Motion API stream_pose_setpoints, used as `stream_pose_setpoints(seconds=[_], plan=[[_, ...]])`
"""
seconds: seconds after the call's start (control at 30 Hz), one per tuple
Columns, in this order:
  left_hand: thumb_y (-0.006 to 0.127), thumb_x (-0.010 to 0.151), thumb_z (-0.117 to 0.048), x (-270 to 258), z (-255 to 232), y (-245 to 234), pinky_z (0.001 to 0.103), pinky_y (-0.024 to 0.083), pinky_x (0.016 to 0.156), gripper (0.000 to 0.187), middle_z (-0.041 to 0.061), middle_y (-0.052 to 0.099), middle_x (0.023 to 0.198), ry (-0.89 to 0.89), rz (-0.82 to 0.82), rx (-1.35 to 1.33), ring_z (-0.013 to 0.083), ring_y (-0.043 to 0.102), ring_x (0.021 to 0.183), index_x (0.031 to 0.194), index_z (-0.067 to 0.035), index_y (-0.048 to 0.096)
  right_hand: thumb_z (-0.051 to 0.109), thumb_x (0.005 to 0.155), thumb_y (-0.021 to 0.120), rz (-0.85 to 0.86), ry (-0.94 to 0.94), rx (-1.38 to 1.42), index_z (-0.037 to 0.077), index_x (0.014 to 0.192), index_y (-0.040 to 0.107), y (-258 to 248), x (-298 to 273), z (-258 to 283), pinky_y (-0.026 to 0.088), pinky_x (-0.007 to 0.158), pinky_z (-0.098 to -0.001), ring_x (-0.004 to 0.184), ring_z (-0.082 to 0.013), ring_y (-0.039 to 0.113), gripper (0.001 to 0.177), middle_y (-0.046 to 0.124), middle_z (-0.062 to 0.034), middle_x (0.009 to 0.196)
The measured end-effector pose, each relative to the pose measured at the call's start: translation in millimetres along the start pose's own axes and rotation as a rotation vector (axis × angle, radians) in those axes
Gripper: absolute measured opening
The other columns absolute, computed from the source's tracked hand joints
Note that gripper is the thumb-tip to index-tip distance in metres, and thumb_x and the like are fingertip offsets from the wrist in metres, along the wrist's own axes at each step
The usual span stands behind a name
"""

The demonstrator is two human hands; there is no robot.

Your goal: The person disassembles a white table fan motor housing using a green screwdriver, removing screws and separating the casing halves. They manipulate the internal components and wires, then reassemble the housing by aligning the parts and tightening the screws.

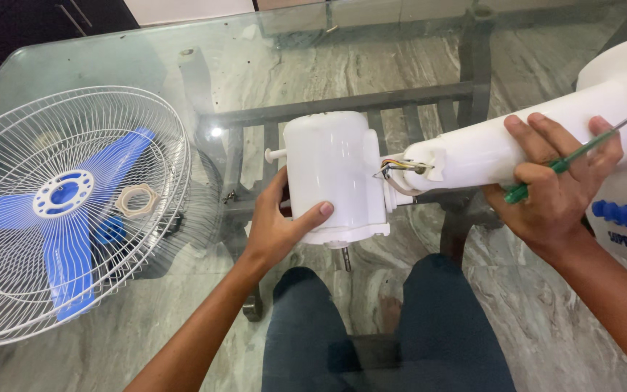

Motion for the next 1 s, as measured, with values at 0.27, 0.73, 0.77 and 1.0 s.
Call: stream_pose_setpoints(seconds=[0.27, 0.73, 0.77, 1.0], plan=[[0.075, 0.075, -0.048, -4, 9, 5, 0.038, 0.062, 0.085, 0.091, 0.02, 0.069, 0.113, 0.012, -0.017, -0.032, 0.0294, 0.074, 0.101, 0.144, 0.004, 0.048, 0.023, 0.078, 0.093, -0.031, -0.033, -0.047, 0.012, 0.095, 0.044, -11, 8, 1, 0.026, 0.109, -0.0505, 0.131, -0.0327, 0.059, 0.054, 0.076, -0.0162, 0.131], [0.074, 0.078, -0.054, -6, 13, 11, 0.043, 0.052, 0.103, 0.097, 0.026, 0.064, 0.128, -0.063, 0.012, -0.176, 0.0341, 0.066, 0.12, 0.15, 0.002, 0.041, 0.028, 0.077, 0.093, -0.02, -0.023, -0.101, 0.012, 0.094, 0.046, -15, 13, 6, 0.028, 0.107, -0.0452, 0.131, -0.0283, 0.058, 0.052, 0.078, -0.0121, 0.127], [0.074, 0.079, -0.054, -7, 11, 12, 0.043, 0.053, 0.102, 0.094, 0.026, 0.064, 0.127, -0.053, 0.003, -0.169, 0.0339, 0.066, 0.119, 0.148, 0.003, 0.043, 0.028, 0.078, 0.093, -0.002, -0.028, -0.097, 0.012, 0.096, 0.047, -15, 14, 6, 0.028, 0.107, -0.0444, 0.131, -0.0276, 0.058, 0.052, 0.078, -0.012, 0.128], [0.069, 0.083, -0.056, -2, 0, 9, 0.039, 0.057, 0.093, 0.08, 0.024, 0.071, 0.111, -0.157, -0.043, -0.084, 0.031, 0.073, 0.104, 0.133, 0.005, 0.059, 0.027, 0.076, 0.097, 0.057, -0.005, -0.066, 0.012, 0.089, 0.05, -18, 21, 11, 0.03, 0.106, -0.0413, 0.127, -0.025, 0.063, 0.051, 0.077, -0.0062, 0.125]])
Point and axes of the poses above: each hand's wrist, its own x-axis towards the middle knuckle, its own y-axis out of the palm, z = x × y, the point moved 3 cm from there along x, towards the middle knuckle
